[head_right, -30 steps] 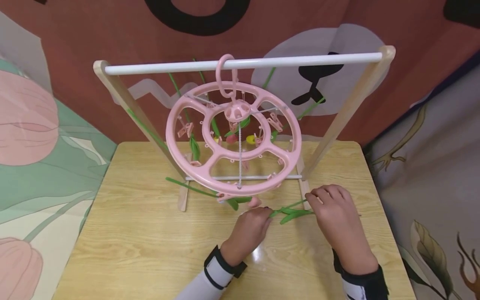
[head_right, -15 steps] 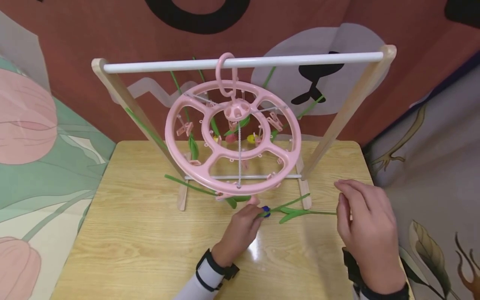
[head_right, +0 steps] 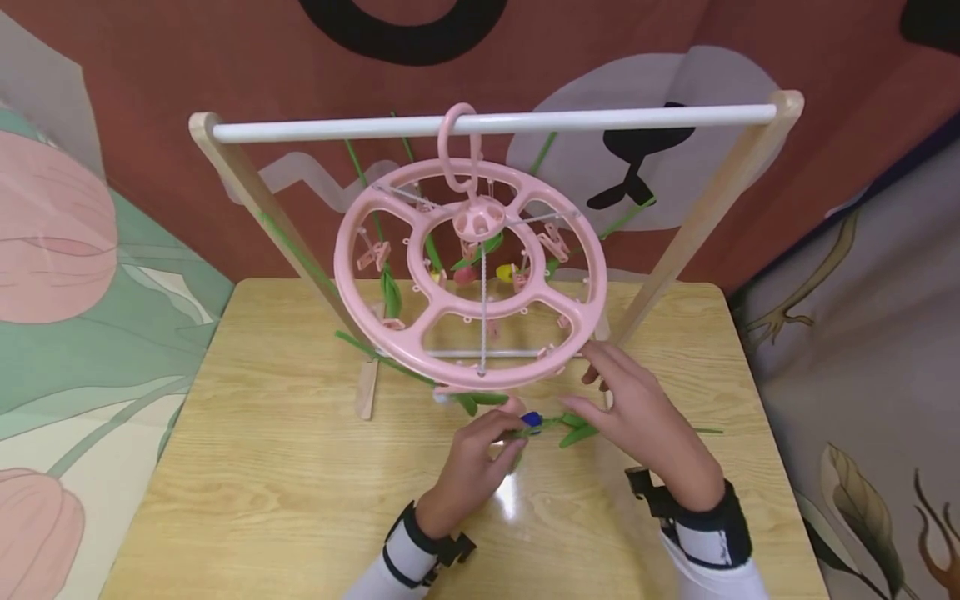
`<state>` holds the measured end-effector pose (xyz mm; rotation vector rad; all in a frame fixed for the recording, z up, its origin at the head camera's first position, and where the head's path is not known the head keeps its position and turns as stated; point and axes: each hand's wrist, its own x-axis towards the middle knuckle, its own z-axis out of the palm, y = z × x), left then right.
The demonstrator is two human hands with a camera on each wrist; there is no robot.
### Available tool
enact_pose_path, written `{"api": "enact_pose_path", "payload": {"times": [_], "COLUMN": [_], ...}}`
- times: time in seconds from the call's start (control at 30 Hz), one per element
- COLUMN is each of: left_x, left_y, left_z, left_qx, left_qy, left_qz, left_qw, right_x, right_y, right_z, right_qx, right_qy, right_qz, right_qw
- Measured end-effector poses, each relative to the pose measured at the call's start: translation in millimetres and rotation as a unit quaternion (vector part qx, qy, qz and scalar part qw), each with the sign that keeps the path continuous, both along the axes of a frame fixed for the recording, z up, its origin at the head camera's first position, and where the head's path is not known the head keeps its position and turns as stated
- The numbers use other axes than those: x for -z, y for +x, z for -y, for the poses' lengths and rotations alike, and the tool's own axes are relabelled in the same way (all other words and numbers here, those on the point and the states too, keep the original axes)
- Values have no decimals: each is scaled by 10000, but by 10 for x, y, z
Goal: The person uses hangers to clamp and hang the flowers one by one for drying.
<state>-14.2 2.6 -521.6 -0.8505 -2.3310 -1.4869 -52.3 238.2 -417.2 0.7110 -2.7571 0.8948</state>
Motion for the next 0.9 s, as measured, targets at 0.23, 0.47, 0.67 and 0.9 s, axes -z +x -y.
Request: {"api": "enact_pose_path", "payload": {"times": [0.23, 0.47, 0.67, 0.9], "left_x": [-5, 46, 22, 34], "left_y": [5, -9, -16, -60], "left_z": [-43, -72, -75, -92], "left_qx": [-22, -172, -180, -329], "left_qy": [723, 980, 1030, 1336], "left_qz": [168, -26, 309, 656], "left_qw": [9972, 9950, 9940, 9883], "right_x": [210, 258, 284, 334], "right_y": [-173, -141, -122, -57], "right_z": [91, 160, 182, 226], "right_qx": [-732, -957, -1459, -1443], "right_qy": [-1987, -2749, -3854, -4313], "right_qz": [979, 1357, 1816, 1852], "right_qw": [9724, 9470, 8929, 8711]}}
